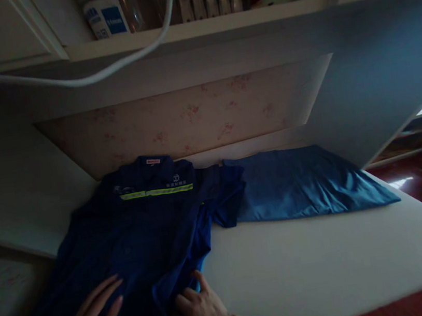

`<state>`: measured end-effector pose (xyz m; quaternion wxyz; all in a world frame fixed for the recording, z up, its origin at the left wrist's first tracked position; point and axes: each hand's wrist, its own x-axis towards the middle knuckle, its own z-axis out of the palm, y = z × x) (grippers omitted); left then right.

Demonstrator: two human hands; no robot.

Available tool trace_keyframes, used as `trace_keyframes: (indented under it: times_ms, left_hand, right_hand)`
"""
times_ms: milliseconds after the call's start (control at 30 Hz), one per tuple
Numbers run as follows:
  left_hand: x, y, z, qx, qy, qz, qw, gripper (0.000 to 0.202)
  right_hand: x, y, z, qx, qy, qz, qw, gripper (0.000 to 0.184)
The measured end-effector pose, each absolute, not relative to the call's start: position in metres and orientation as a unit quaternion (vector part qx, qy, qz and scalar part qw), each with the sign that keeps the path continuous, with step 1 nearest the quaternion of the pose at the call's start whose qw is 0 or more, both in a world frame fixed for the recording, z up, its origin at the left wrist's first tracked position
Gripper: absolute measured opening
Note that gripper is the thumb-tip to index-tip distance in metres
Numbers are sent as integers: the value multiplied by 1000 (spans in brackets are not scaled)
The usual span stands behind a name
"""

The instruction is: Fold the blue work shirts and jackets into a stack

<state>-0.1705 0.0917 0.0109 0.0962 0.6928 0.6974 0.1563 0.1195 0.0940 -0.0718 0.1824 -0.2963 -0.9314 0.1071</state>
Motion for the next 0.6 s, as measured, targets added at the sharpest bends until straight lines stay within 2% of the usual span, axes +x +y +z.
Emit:
trace_keyframes:
  times_ms: [133, 267, 433, 533, 600]
  left_hand:
    - [-121, 106, 12, 751, 645, 29, 135, 56]
    - [-81, 104, 24, 724, 648, -128, 199, 73]
    - [-52, 97, 42, 694, 643, -206, 251, 85]
    - [-51, 102, 51, 698, 626, -224, 266, 86]
    - [-48, 115, 57, 705, 620, -217, 268, 71]
  right_hand:
    - [148, 108, -56, -275, -939, 124, 164, 17]
    - [179, 124, -43, -263, -940, 155, 151, 27]
    - [218, 133, -26, -272, -937, 199, 93, 24]
    - [245, 147, -18, -280, -904, 310, 87, 16]
    - [263, 168, -14, -362, -824, 410, 146, 17]
